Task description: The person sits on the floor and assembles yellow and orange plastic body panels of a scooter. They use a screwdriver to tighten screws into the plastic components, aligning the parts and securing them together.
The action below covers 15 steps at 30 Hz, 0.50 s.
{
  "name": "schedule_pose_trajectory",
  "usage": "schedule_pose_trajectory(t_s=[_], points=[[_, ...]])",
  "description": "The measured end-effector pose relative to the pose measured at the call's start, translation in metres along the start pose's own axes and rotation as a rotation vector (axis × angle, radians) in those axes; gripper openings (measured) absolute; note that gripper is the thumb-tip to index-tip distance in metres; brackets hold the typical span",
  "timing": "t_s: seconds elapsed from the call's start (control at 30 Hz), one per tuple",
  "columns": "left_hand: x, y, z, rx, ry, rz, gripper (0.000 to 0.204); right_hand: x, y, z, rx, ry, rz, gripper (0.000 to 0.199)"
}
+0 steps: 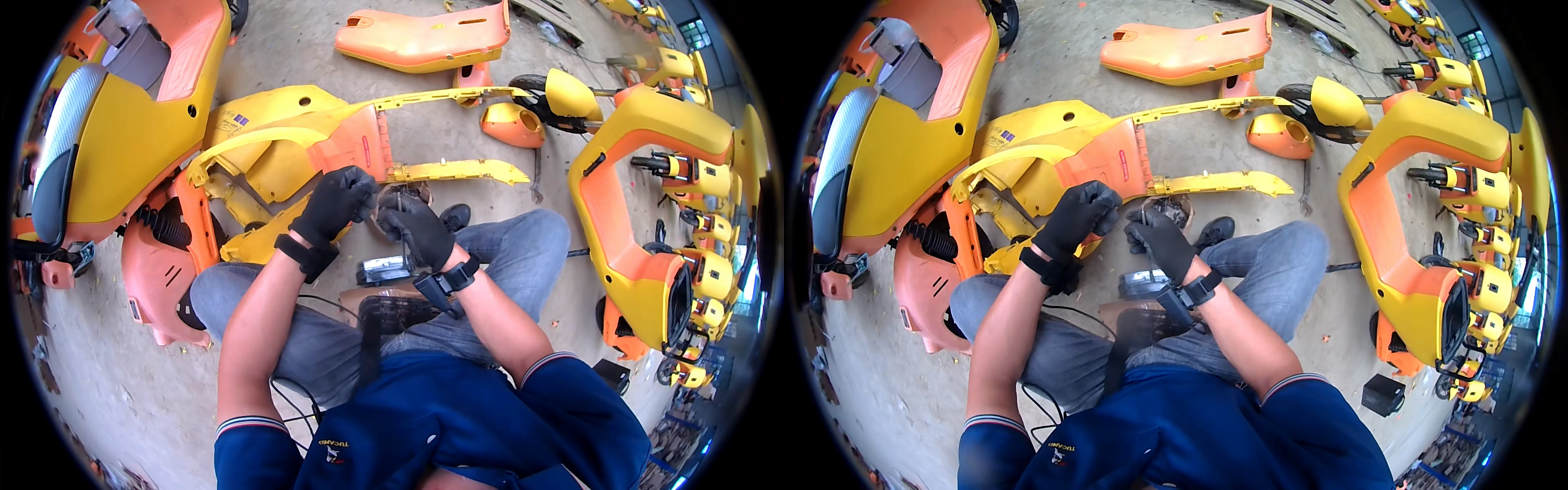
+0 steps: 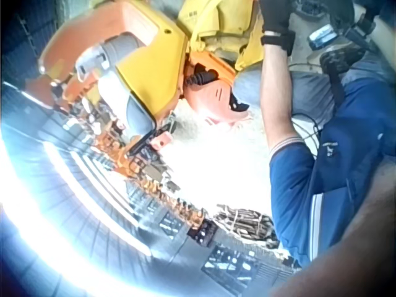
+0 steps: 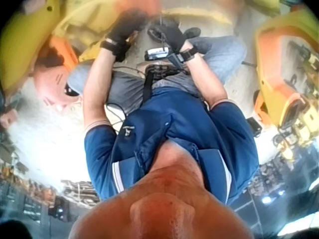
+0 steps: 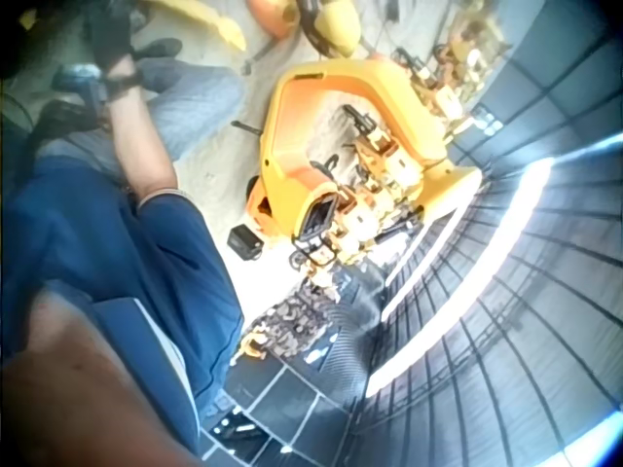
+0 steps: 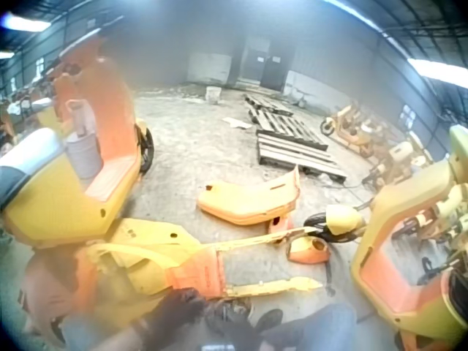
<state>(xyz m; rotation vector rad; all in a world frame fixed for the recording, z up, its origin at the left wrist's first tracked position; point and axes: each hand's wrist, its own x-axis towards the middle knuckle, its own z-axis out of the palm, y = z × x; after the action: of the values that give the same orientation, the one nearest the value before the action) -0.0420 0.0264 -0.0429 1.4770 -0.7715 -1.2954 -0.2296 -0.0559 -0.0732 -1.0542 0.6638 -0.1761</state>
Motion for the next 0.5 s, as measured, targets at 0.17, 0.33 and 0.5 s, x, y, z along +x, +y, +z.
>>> schedule_pose_trajectory(t_s=[0.17,0.33,0.5], points=[[-0.003,0.007,0.003,-0.092,-0.058,-0.043,0.017,-0.011,-0.018,0.013,-0.018,-0.08,0.091,0.039],[-0.004,0.01,0.004,-0.131,-0.088,-0.011,0.017,-0.011,-0.02,0.012,-0.288,-0.078,0.088,0.03],[0.001,-0.006,0.008,-0.141,-0.075,0.077,0.018,-0.016,-0.023,0.013,-0.235,-0.118,0.079,0.024]])
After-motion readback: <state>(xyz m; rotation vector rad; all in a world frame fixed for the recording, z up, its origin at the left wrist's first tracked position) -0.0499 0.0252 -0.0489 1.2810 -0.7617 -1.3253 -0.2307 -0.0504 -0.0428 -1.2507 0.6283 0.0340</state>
